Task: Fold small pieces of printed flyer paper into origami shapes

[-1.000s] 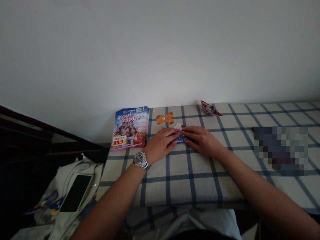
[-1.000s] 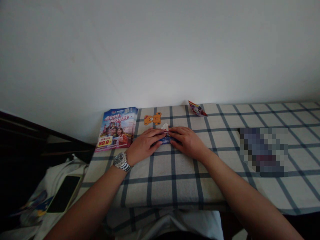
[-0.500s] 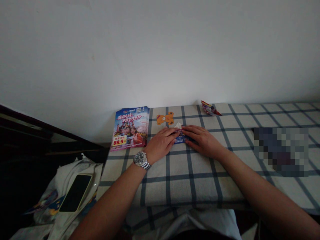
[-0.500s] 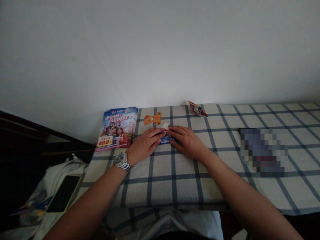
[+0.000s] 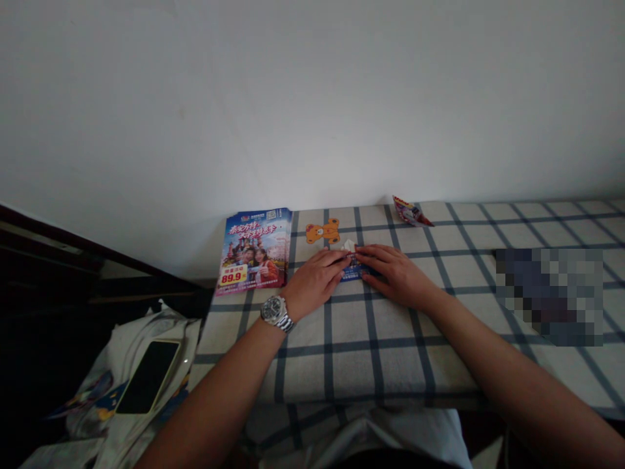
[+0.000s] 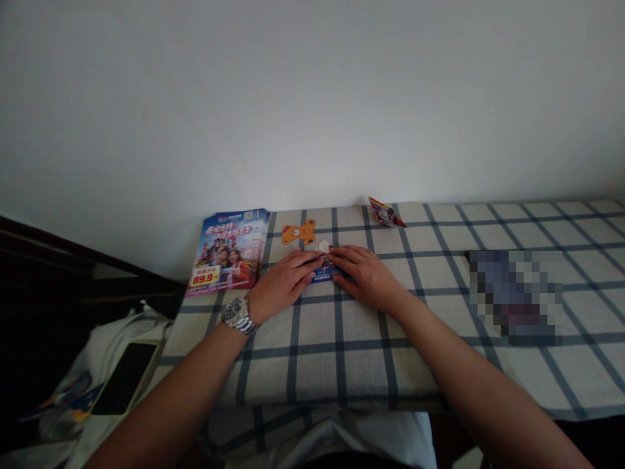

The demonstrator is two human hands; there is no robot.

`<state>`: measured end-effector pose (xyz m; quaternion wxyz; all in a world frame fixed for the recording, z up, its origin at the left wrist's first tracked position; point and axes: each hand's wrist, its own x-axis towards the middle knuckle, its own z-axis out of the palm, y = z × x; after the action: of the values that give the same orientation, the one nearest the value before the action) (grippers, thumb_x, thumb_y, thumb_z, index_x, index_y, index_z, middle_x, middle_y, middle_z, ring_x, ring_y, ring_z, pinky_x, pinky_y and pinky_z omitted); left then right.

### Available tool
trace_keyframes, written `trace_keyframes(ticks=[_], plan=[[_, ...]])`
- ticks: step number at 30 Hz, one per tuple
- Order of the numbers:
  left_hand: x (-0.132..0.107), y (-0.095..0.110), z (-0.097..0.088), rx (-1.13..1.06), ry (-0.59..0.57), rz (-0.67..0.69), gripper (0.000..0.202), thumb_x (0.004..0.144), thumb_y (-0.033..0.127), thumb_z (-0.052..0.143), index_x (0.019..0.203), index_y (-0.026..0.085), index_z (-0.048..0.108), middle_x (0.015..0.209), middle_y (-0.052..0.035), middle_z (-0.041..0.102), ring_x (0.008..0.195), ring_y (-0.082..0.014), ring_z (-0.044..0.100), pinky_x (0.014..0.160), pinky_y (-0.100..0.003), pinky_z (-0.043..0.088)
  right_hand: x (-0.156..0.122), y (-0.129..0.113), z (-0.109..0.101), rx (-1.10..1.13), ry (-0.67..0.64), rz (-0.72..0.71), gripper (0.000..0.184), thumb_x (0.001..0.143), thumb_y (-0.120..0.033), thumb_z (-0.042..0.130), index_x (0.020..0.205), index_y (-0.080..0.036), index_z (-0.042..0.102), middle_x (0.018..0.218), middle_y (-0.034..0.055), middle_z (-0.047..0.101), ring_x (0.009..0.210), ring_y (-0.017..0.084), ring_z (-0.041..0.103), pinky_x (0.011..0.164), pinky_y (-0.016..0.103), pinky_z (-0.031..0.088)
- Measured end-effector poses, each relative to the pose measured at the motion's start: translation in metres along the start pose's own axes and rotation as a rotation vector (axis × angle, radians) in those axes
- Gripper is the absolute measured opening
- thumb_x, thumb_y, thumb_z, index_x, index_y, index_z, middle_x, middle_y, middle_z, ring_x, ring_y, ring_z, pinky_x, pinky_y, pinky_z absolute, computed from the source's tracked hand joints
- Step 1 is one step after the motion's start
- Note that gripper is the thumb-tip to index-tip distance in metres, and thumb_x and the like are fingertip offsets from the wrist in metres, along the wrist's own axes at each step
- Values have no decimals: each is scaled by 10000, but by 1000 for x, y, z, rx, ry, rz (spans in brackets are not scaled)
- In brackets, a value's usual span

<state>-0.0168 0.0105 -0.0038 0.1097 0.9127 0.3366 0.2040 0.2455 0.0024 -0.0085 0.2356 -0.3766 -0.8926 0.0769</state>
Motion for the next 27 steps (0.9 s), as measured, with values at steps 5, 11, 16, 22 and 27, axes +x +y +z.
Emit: trace_keyframes(ticks=[5, 11, 16, 22, 27], plan=[[0, 1, -1, -2, 1, 3, 376, 1062, 206, 494, 1428, 198, 582, 1468, -81, 600, 1359, -219, 553, 1265, -504, 345, 0, -2, -1, 0, 0, 4, 425, 1019, -341, 589, 1427, -225, 608, 1465, 122, 620, 1356, 315, 569, 1142, 548, 486], [1, 5, -5, 19, 10, -2, 352, 1042, 215, 536, 1379, 205, 636, 1357, -73, 656, 1237, -246, 582, 1151, -492, 461, 2, -1, -1, 22, -6, -6, 420, 1014, -350, 602, 1420, -243, 608, 1443, 101, 647, 1358, 306, 572, 1168, 563, 457], [1, 7, -8, 10, 14, 27, 297, 1015, 210, 591, 1294, 222, 693, 1242, -62, 687, 1170, -246, 588, 1113, -490, 474, 0, 2, 1, 9, 1, -9, 431, 1002, -321, 615, 1430, -270, 607, 1493, 92, 607, 1413, 322, 521, 1189, 602, 421], [2, 11, -7, -34, 17, 64, 250, 1032, 242, 576, 1239, 204, 710, 1185, -65, 698, 1124, -228, 615, 1050, -450, 519, -1, 3, -2, -51, 4, 16, 350, 1019, -318, 579, 1346, -262, 692, 1543, 107, 534, 1447, 337, 459, 1188, 572, 436], [1, 12, -7, -43, 17, 62, 260, 1034, 225, 561, 1251, 225, 704, 1194, -63, 701, 1126, -221, 631, 1046, -451, 531, 0, 2, -5, -35, 13, 33, 368, 1003, -282, 599, 1359, -321, 685, 1498, 89, 564, 1369, 333, 514, 1143, 582, 481]])
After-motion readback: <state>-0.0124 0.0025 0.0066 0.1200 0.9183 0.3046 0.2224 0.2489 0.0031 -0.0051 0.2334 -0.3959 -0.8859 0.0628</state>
